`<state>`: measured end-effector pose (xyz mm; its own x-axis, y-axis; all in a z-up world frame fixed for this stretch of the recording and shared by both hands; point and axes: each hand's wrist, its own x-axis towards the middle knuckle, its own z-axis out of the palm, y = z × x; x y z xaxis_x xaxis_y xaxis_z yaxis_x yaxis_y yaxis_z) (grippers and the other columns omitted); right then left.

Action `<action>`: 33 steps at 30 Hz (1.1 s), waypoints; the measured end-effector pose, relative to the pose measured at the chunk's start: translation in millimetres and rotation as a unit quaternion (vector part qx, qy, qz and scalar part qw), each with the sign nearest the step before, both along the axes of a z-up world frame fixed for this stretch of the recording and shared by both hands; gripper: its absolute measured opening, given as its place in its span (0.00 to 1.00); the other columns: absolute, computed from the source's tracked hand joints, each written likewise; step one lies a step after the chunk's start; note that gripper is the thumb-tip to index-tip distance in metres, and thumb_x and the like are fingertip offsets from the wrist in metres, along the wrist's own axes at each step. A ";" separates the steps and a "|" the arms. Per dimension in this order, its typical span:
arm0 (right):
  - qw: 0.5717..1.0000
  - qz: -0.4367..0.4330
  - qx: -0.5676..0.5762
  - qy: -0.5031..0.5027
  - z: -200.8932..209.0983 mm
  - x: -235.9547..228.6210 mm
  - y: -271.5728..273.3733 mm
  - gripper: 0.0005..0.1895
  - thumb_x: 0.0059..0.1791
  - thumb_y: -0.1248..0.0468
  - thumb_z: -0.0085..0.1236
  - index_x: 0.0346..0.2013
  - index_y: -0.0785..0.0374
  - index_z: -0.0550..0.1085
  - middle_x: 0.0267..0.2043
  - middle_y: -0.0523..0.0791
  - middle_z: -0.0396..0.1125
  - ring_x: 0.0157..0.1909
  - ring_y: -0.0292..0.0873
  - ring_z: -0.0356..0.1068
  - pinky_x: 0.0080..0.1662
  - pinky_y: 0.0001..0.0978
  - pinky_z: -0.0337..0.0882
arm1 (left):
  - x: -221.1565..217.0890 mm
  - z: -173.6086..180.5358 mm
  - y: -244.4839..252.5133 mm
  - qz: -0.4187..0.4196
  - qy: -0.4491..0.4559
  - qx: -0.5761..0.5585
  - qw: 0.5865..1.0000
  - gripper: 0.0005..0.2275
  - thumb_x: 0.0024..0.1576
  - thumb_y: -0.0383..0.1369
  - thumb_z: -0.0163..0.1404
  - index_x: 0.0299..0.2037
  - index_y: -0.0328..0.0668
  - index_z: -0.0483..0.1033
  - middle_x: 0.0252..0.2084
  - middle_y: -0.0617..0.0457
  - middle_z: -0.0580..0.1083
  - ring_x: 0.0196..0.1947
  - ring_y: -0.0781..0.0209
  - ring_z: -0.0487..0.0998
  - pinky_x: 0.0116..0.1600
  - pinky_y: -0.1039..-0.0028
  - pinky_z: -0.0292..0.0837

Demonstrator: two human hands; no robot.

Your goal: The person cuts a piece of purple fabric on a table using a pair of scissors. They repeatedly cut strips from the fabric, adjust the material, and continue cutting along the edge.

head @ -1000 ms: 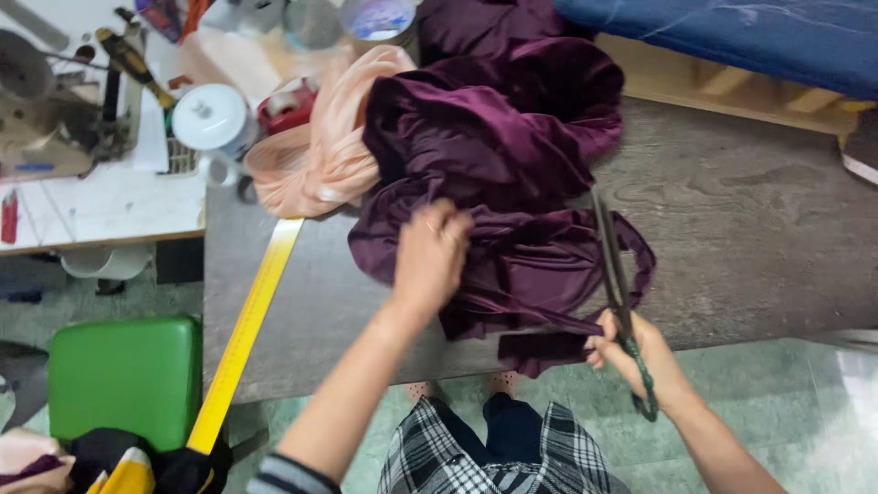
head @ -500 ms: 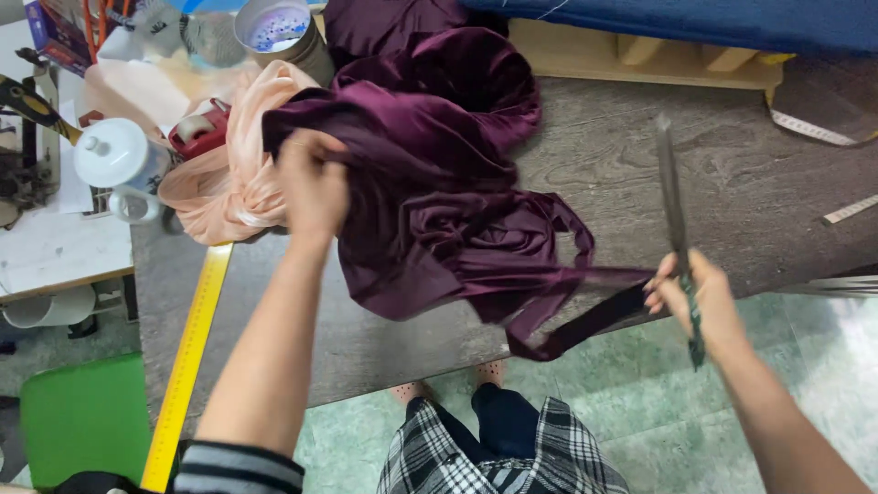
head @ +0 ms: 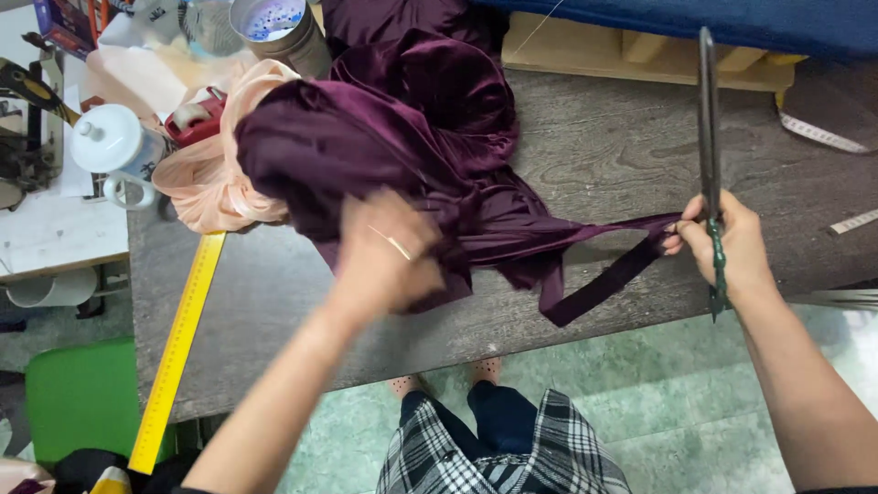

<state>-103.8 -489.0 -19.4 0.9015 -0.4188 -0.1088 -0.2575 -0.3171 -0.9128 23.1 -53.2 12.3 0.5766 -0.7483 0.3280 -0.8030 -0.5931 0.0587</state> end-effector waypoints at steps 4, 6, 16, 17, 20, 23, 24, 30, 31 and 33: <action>1.000 0.013 -0.010 0.008 7.7 9.4 -2.2 0.08 0.51 0.78 0.45 0.36 0.63 0.61 0.24 0.50 0.63 0.28 0.44 0.72 0.34 0.28 0.71 | -29.4 -43.8 8.8 -0.078 0.039 0.191 0.978 0.37 0.41 0.57 0.55 0.62 0.55 0.63 0.64 0.50 0.63 0.64 0.53 0.60 0.71 0.48 0.39; 1.000 0.020 -0.006 -0.008 6.7 13.6 -8.8 0.08 0.50 0.78 0.45 0.36 0.63 0.61 0.27 0.49 0.62 0.28 0.44 0.71 0.33 0.29 0.72 | -5.3 -30.6 18.4 -0.147 0.014 -0.033 0.989 0.12 0.48 0.30 0.47 0.16 0.43 0.57 0.18 0.53 0.59 0.18 0.52 0.61 0.25 0.59 0.49; 0.979 0.088 0.062 0.171 -0.1 -14.5 22.2 0.03 0.52 0.77 0.47 0.34 0.70 0.65 0.33 0.57 0.68 0.29 0.50 0.73 0.39 0.36 0.80 | -3.4 75.3 208.9 0.277 0.385 -0.457 0.752 0.12 0.54 0.27 0.53 0.47 0.45 0.73 0.42 0.58 0.73 0.41 0.71 0.72 0.53 0.82 0.69; 0.972 0.143 0.076 0.172 -12.1 -22.1 22.8 0.02 0.50 0.76 0.49 0.33 0.70 0.66 0.30 0.56 0.70 0.26 0.49 0.76 0.36 0.33 0.82 | -7.4 63.7 245.1 0.204 0.399 -0.502 0.739 0.12 0.57 0.27 0.50 0.50 0.45 0.72 0.48 0.55 0.73 0.49 0.66 0.73 0.61 0.75 0.70; 0.950 0.221 0.112 0.190 -20.7 -34.1 35.7 0.04 0.48 0.74 0.50 0.30 0.67 0.66 0.27 0.53 0.70 0.24 0.46 0.77 0.31 0.32 0.81 | -14.1 28.2 314.6 0.247 0.392 -0.458 0.758 0.10 0.60 0.26 0.49 0.51 0.42 0.70 0.47 0.54 0.71 0.48 0.65 0.71 0.57 0.75 0.67; 0.933 0.258 0.138 0.210 -16.5 -39.2 45.7 0.06 0.48 0.73 0.50 0.27 0.65 0.65 0.25 0.50 0.67 0.23 0.43 0.73 0.29 0.32 0.76 | -18.9 4.2 318.1 0.447 0.338 -0.210 0.801 0.09 0.59 0.30 0.54 0.46 0.35 0.74 0.38 0.49 0.74 0.36 0.64 0.71 0.43 0.74 0.64; 0.928 0.271 0.141 0.212 -15.1 -39.4 47.9 0.06 0.48 0.73 0.50 0.27 0.64 0.65 0.23 0.49 0.66 0.22 0.42 0.70 0.29 0.32 0.73 | -19.1 -1.5 311.9 0.519 0.297 -0.054 0.800 0.11 0.59 0.34 0.56 0.44 0.32 0.78 0.37 0.44 0.78 0.34 0.56 0.74 0.40 0.66 0.65; 0.942 0.226 0.136 0.209 -20.4 -27.1 37.6 0.04 0.48 0.76 0.49 0.29 0.68 0.66 0.29 0.53 0.67 0.27 0.46 0.74 0.31 0.34 0.79 | -67.9 28.3 108.8 0.365 0.269 -0.041 0.891 0.36 0.41 0.51 0.59 0.61 0.53 0.62 0.60 0.48 0.64 0.57 0.51 0.69 0.49 0.54 0.70; 0.942 0.226 0.135 0.209 -25.2 -26.0 32.8 0.04 0.48 0.76 0.49 0.29 0.68 0.66 0.29 0.53 0.67 0.27 0.46 0.74 0.31 0.34 0.79 | -68.8 17.2 103.1 0.365 0.269 -0.041 0.890 0.36 0.41 0.51 0.59 0.61 0.53 0.62 0.60 0.48 0.64 0.57 0.51 0.69 0.49 0.54 0.70; 0.958 0.167 0.148 0.181 -34.9 -23.5 22.6 0.06 0.46 0.77 0.52 0.32 0.68 0.65 0.27 0.53 0.67 0.23 0.47 0.73 0.29 0.34 0.76 | -69.3 -4.8 91.1 0.388 0.199 0.127 0.891 0.56 0.34 0.53 0.64 0.71 0.54 0.39 0.68 0.38 0.49 0.41 0.45 0.78 0.34 0.51 0.78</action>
